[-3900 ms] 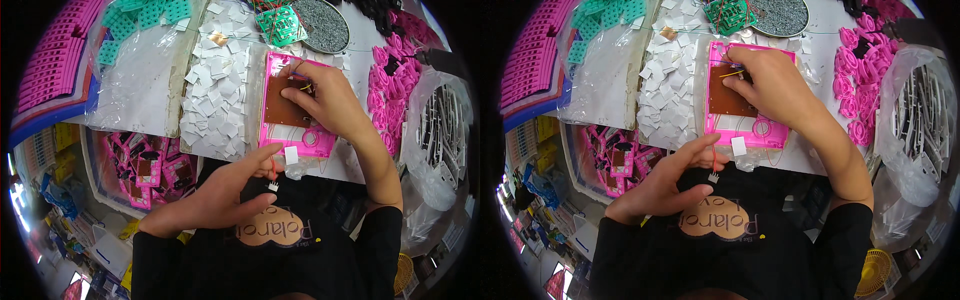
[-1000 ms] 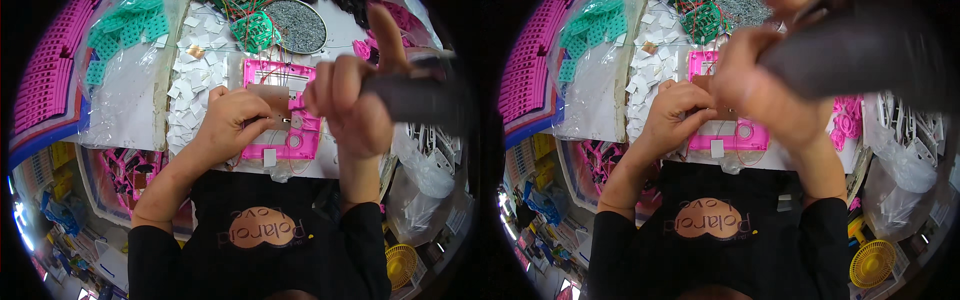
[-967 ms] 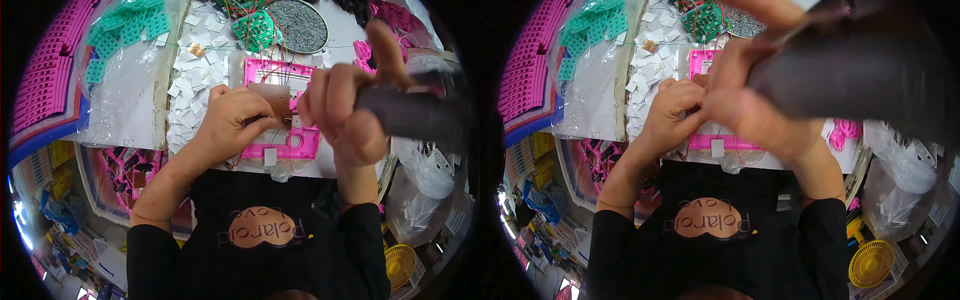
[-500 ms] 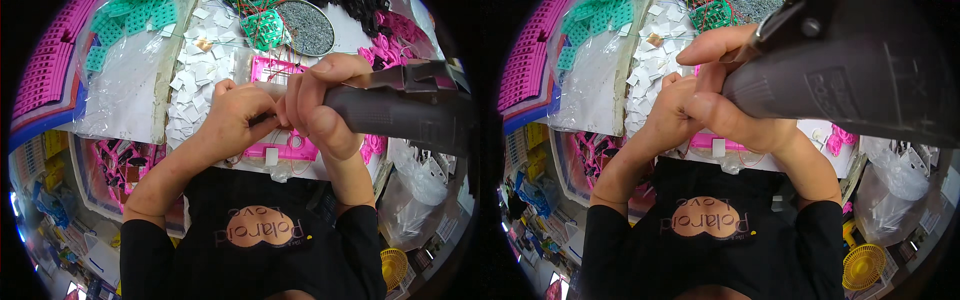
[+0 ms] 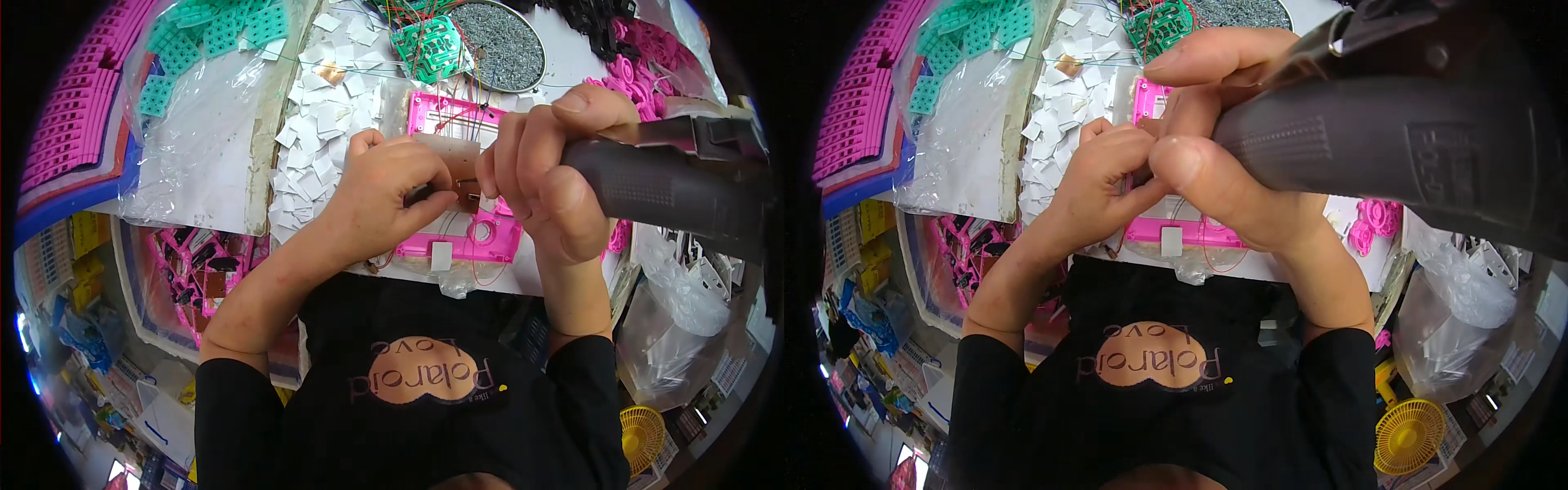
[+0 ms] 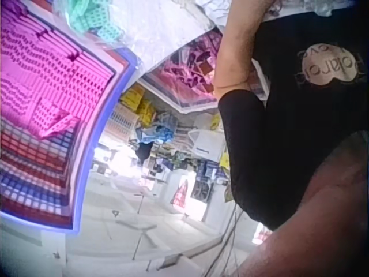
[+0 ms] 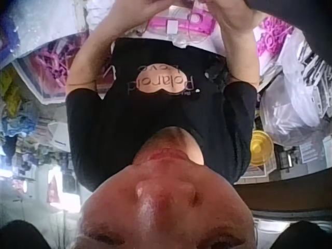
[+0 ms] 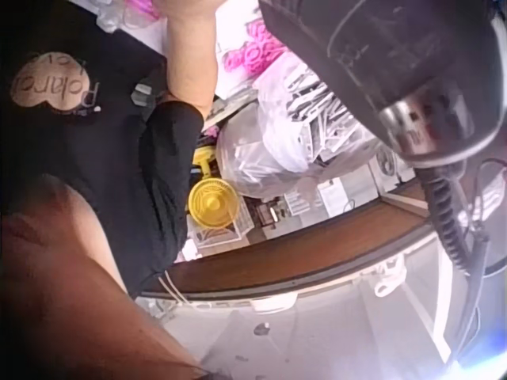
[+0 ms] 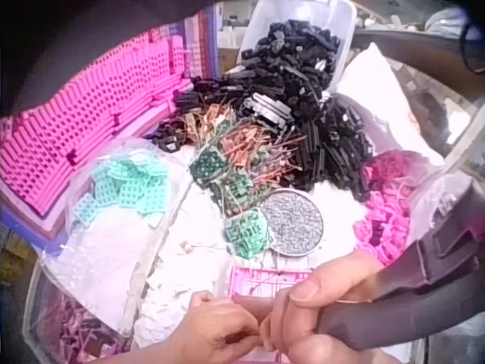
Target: Assembling the internal and external components of a pink toy Polaroid camera at a workbench.
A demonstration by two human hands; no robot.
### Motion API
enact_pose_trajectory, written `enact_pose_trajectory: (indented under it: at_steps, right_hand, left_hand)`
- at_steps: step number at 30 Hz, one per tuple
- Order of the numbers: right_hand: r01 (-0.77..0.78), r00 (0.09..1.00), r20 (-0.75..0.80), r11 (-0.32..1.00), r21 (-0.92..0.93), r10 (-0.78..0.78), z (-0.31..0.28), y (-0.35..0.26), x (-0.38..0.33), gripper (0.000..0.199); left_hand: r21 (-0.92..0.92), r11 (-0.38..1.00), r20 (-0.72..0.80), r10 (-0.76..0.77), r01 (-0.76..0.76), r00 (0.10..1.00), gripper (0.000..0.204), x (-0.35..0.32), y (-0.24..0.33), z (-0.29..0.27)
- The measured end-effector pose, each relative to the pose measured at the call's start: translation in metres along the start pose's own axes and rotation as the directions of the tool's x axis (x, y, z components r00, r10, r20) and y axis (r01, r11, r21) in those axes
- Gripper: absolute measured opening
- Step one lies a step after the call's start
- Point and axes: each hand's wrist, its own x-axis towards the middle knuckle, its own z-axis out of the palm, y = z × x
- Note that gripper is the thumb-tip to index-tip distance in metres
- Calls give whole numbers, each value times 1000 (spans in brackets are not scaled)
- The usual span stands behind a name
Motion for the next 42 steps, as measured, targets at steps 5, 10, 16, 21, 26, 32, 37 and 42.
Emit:
enact_pose_trajectory:
  at_steps: [5, 10, 16, 21, 26, 32, 37, 42]
  right_hand:
    - [15, 1000, -14, 999, -32, -15, -1, 8, -4, 48]
    - [25, 1000, -12, 999, -35, -25, 2, 11, -4, 48]
    - [27, 1000, -12, 999, -37, -27, 3, 12, -4, 49]
    - [28, 1000, -12, 999, -31, -29, 3, 14, -4, 49]
    - [27, 999, -22, 999, -32, -27, 3, 15, -3, 50]
    - [36, 999, -24, 999, -22, -37, 4, 15, -3, 49]
    - [13, 999, -42, 1000, -9, -14, 7, 17, -4, 48]
    - [3, 1000, -26, 1000, -6, -3, 4, 13, -4, 48]
  left_hand:
    - [-171, 985, -89, 20, -36, 996, 11, -4, -3, 5]
    - [-168, 986, -117, -17, -3, 993, 13, -3, -5, 3]
    - [-119, 993, -118, -5, -10, 993, 13, -4, -7, 5]
    - [-141, 990, -140, -12, -9, 990, 13, -3, -6, 6]
    - [-138, 990, -104, -32, 17, 994, 12, -1, -5, 3]
    - [-154, 988, -147, 3, -26, 989, 11, -2, -4, 5]
    - [-194, 981, -145, -41, 12, 989, 14, -4, -8, 9]
    - [-174, 985, -159, -16, -12, 987, 14, -5, -9, 10]
